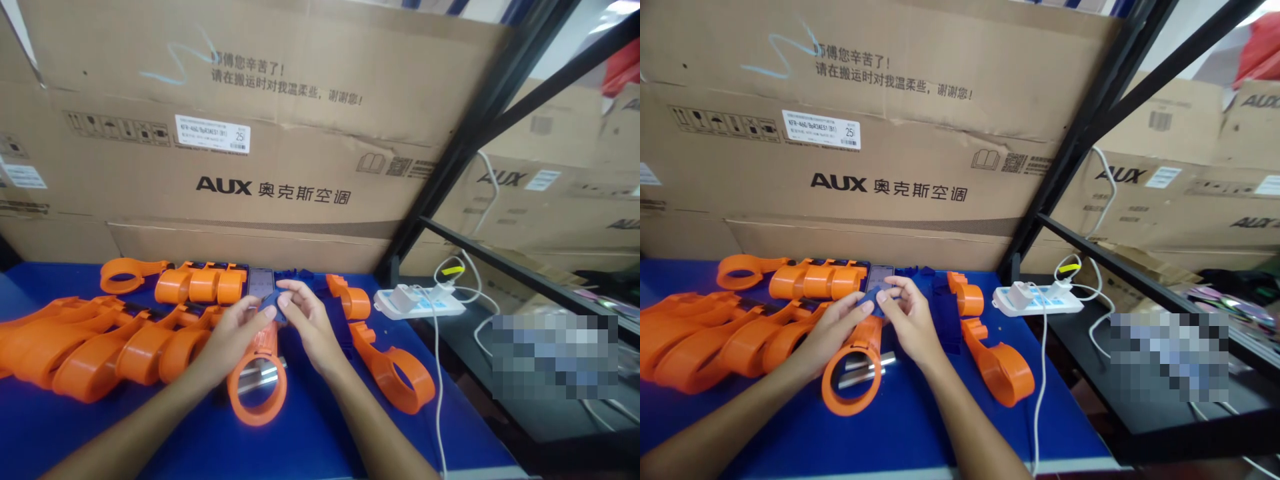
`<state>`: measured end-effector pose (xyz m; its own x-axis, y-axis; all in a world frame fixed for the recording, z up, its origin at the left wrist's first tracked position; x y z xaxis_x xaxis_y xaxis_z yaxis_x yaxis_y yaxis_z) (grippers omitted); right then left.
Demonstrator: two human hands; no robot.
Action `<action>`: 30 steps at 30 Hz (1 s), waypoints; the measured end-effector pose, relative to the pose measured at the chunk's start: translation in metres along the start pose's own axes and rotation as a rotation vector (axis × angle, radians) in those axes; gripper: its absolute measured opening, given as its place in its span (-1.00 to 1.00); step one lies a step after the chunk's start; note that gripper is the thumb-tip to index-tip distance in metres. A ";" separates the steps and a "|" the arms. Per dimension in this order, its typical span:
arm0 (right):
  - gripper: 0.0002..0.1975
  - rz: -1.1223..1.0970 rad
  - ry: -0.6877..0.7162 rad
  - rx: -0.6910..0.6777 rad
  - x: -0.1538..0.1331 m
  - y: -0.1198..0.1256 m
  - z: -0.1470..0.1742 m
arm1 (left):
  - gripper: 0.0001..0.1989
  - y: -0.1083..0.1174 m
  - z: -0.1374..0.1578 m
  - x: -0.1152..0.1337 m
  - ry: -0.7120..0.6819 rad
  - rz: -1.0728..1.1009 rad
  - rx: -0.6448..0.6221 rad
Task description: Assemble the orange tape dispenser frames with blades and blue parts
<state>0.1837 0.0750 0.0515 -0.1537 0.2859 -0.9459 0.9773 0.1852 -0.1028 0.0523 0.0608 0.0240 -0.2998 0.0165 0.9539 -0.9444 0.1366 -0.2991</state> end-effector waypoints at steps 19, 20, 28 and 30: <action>-0.63 0.013 -0.004 -0.052 0.011 -0.008 -0.003 | -0.70 0.017 -0.005 -0.023 -0.122 0.008 0.062; -0.62 0.023 -0.007 -0.070 0.011 -0.008 -0.003 | -0.70 0.015 -0.005 -0.022 -0.134 0.008 0.055; -0.64 0.130 0.002 -0.103 0.008 -0.004 -0.004 | -0.71 0.014 -0.002 -0.021 -0.143 0.034 0.076; -0.65 0.197 0.016 -0.076 0.008 0.003 -0.009 | -0.69 0.021 -0.004 -0.027 -0.102 0.095 0.121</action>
<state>0.1844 0.0858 0.0466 0.0369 0.3386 -0.9402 0.9749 0.1945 0.1083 0.0412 0.0676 -0.0080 -0.3950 -0.0773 0.9154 -0.9186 0.0188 -0.3947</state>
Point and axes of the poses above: each hand's wrist, its own z-axis away from the middle knuckle, its own y-axis out of the back of the hand, x = y × z, the point moved 9 cm from there along -z, towards the middle knuckle, and after that the axes turned 1 degree about x, right-handed, at the moved point
